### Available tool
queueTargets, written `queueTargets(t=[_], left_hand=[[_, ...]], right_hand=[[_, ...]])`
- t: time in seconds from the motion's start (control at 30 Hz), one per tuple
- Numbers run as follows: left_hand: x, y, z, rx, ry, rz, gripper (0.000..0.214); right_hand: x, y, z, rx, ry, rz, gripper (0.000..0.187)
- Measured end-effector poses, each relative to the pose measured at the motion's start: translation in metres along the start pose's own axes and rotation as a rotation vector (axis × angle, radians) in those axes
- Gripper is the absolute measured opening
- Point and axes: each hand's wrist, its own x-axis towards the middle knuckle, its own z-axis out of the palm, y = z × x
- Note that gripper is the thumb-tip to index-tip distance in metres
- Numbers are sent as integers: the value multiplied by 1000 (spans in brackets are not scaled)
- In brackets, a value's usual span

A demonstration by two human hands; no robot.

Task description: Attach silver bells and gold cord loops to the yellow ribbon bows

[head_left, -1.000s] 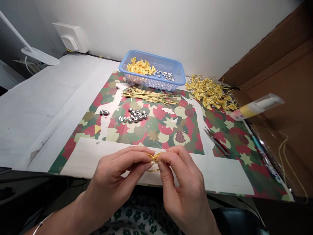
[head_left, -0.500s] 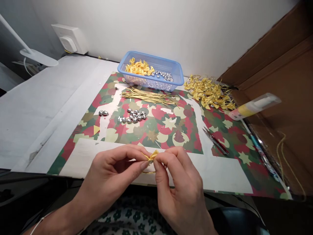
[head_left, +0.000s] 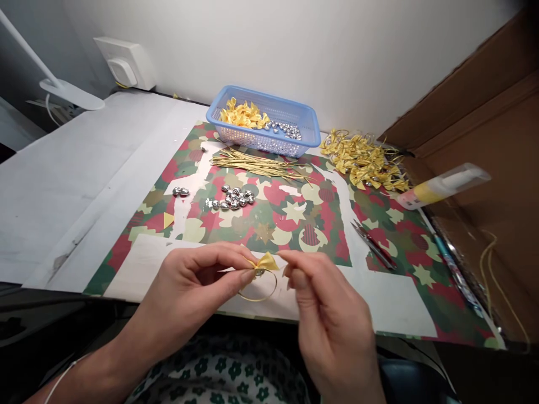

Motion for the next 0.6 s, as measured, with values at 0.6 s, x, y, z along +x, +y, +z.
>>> queueTargets(t=[0.6], left_hand=[[1,-1,-6,91,-85,64,21]], right_hand=[[16,2,-12,474,362,125,25]])
